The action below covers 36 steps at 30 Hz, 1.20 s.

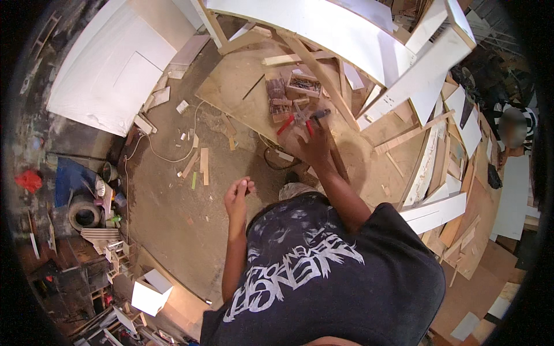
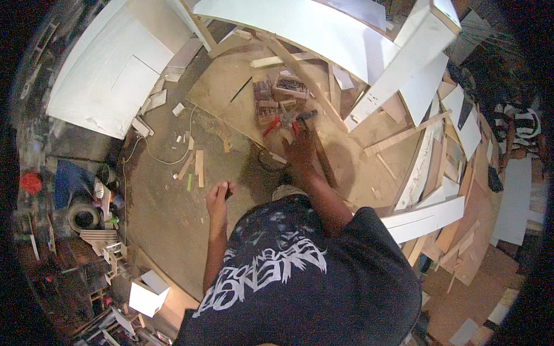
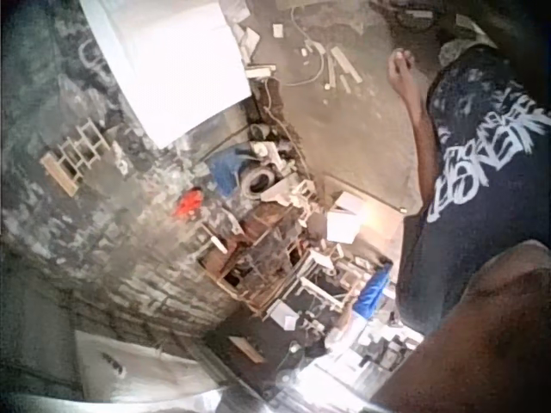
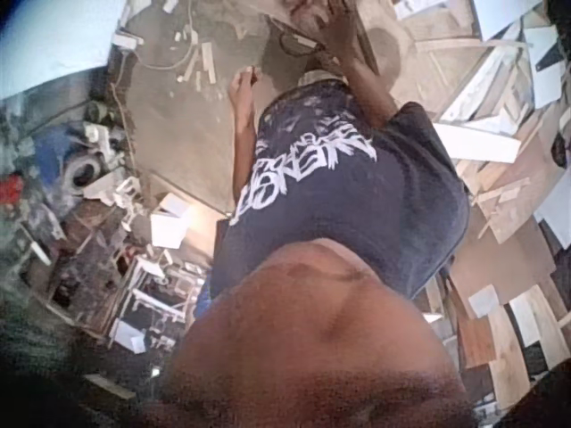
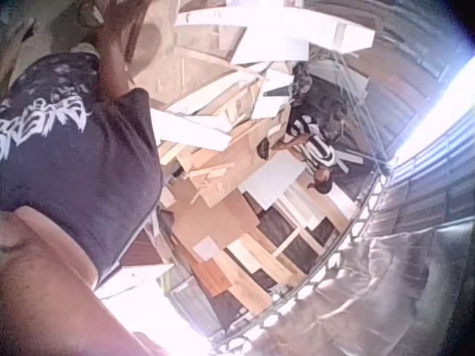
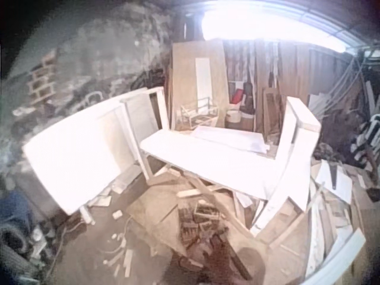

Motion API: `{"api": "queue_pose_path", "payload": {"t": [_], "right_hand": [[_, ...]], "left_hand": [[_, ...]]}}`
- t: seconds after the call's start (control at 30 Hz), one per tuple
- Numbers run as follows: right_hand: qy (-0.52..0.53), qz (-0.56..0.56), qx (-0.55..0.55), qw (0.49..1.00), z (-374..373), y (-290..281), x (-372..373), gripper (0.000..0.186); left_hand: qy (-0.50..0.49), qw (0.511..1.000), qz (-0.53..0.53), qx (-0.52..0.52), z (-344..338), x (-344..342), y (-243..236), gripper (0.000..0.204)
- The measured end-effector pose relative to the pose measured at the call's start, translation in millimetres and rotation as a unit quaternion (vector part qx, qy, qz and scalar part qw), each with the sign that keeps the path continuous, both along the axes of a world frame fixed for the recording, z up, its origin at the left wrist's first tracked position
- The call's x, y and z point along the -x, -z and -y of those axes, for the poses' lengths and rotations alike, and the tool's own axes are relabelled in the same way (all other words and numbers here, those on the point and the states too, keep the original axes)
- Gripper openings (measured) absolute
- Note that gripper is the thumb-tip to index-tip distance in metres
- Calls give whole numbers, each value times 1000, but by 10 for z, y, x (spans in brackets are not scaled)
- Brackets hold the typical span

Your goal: The person trims thin strips of wood veneer using a pair of shears while holding the veneer against a wooden block.

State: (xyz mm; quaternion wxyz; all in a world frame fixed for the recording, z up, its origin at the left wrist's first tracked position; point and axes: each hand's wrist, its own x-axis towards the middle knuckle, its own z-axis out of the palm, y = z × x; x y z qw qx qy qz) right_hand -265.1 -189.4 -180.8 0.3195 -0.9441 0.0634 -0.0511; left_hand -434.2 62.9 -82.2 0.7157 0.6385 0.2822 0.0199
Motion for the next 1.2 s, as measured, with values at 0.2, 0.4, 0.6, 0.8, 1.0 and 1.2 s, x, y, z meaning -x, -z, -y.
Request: {"api": "queue_pose_path", "payload": {"t": [0.2, 0.4, 0.6, 0.8, 1.0, 1.2], "right_hand": [[85, -139, 118, 980, -274, 3, -569, 64], [118, -91, -100, 984, -257, -254, -690, 48], [206, -147, -183, 950, -206, -375, -404, 36], [288, -186, -377, 860, -852, -1238, -454, 55], [285, -102, -630, 715, -1382, -1851, -1058, 78], [255, -113, -717, 639, -1471, -1615, -1258, 78]], "left_hand": [[106, 990, 90, -16, -15, -1517, -313, 27], [237, 961, 139, -36, -63, -2979, -541, 20], [253, 875, 319, -262, -198, -4077, -702, 31], [366, 775, 413, -308, -259, -4805, -1040, 55], [530, 728, 333, -279, -316, -5154, -1009, 51], [517, 731, 316, -315, -250, -5195, -787, 43]]}}
